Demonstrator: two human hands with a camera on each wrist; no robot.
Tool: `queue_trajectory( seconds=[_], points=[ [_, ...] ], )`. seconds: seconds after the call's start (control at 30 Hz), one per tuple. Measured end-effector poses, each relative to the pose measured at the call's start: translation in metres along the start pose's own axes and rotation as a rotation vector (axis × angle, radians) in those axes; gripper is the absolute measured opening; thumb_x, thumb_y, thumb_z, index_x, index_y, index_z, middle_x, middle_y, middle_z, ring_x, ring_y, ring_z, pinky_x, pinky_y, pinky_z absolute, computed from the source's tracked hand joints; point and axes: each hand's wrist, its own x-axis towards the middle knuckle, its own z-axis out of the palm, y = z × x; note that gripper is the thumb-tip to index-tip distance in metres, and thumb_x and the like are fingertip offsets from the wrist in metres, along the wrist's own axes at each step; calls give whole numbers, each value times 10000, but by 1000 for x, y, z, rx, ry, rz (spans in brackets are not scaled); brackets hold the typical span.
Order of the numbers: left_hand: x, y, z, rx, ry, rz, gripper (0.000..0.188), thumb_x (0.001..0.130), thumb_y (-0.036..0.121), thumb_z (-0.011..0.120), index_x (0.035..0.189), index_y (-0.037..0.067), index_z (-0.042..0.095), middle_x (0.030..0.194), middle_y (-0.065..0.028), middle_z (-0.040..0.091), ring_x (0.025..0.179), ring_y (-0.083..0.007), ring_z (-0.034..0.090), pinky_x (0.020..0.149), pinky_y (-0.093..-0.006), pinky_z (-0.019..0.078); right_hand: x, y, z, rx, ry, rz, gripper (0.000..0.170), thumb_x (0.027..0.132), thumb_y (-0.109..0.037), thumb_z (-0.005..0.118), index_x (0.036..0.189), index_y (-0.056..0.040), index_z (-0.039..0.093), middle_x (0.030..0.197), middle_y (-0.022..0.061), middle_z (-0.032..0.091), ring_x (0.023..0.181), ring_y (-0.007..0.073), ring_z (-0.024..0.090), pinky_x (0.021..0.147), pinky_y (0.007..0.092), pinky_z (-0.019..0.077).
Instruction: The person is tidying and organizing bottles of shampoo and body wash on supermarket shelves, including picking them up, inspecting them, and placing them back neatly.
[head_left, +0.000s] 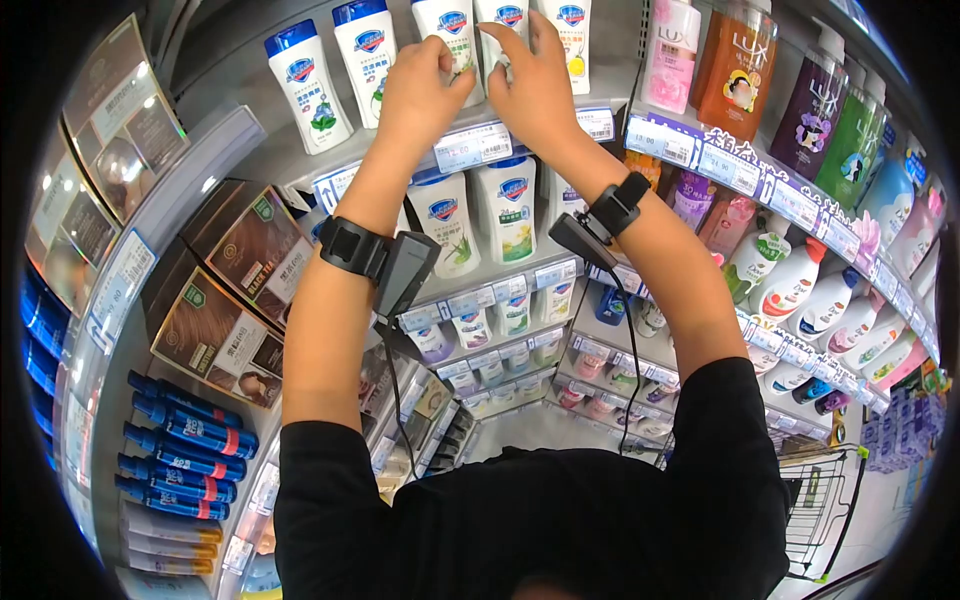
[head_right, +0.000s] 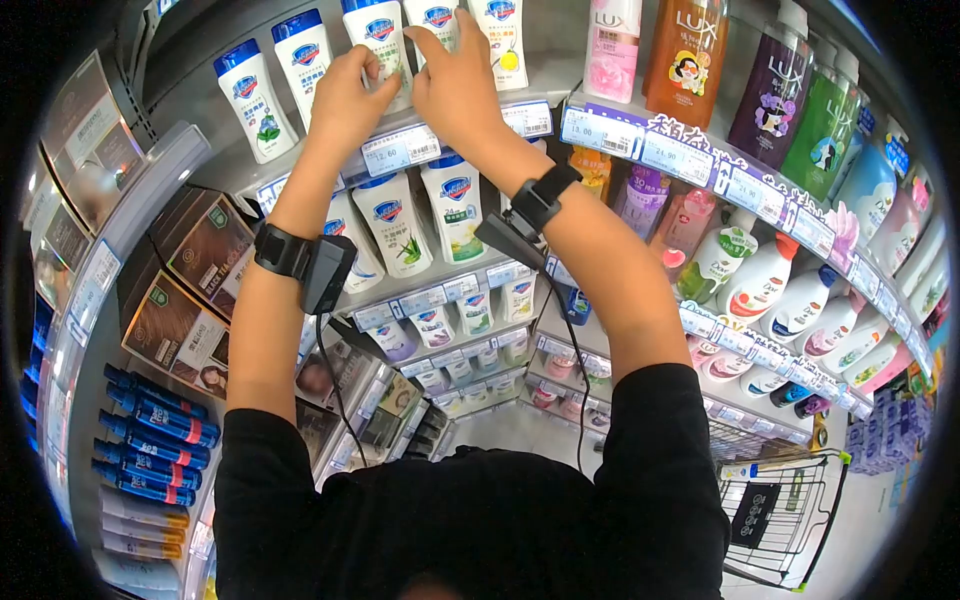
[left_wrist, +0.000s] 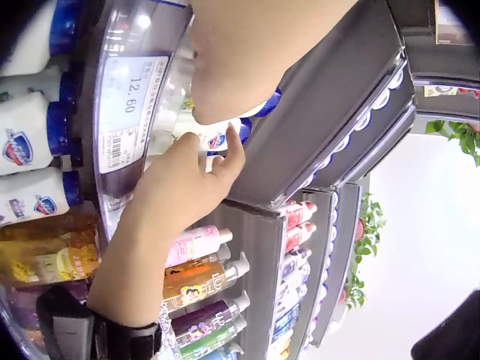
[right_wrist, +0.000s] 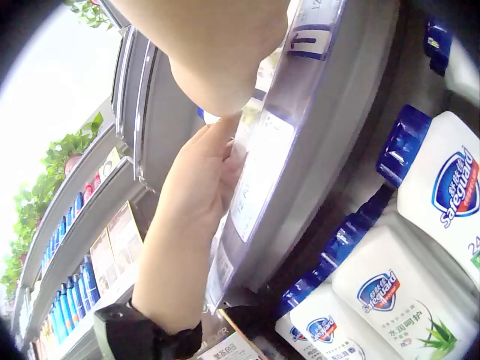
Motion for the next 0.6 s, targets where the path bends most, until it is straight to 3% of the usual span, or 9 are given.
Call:
queue_trajectory(
  seconds=[0.03,0.13,0.2,0.23,0.3,0.4,0.5,0.6],
  points=[
    [-2,4,0,7,22,-28,287,700,182,684,792,14,469,781,-169,533,784,-338,535,682,-408,433,3,-3,-8,-24,5,-27,442,790,-197,592,1224,-184,508,1272,244,407,1071,374,515,919,401,417],
    [-2,2,4,29,102,-42,342,684,166,703,841,-1,449,844,-178,527,772,-333,537,677,-397,438,45,-10,-45,116,96,-212,375,686,-50,571,1055,2,524,1049,202,533,1004,392,492,911,434,395],
    [-3,5,8,44,187,-18,359,691,198,712,838,9,445,806,-160,531,737,-309,541,659,-373,441,73,-8,-57,144,9,-217,322,702,-59,557,1019,-2,561,1013,191,576,1022,374,505,904,431,404],
    [-3,10,4,32,131,-89,383,690,191,715,874,-4,443,861,-170,523,803,-314,532,707,-374,437,86,-5,-58,156,-46,-217,321,705,-68,558,1019,-2,565,998,192,585,1019,365,514,900,424,409],
    [-3,10,5,55,187,-35,389,689,188,712,900,-5,448,954,-188,505,889,-331,508,772,-393,419,108,10,-42,207,-172,-218,337,728,-113,593,1049,-15,577,968,192,618,978,340,565,855,411,441],
    [-8,12,7,109,320,89,413,691,179,693,974,-9,458,1111,-212,445,1021,-369,441,873,-433,371,137,1,-35,284,-575,-55,391,757,-209,627,1102,-33,570,997,189,626,946,337,592,826,407,465],
    [-10,16,4,169,361,214,459,693,171,666,1065,-7,463,1229,-225,379,1102,-400,382,941,-466,325,158,22,-4,158,-702,-343,441,767,-313,637,1118,-52,581,1026,184,626,940,335,603,827,399,472],
    [-10,18,1,208,259,238,555,694,172,641,1181,-3,441,1305,-239,338,1161,-412,352,977,-473,314,175,21,4,20,-891,-377,449,760,-367,633,1092,-66,604,1012,178,634,939,327,605,840,384,469]
  ],
)
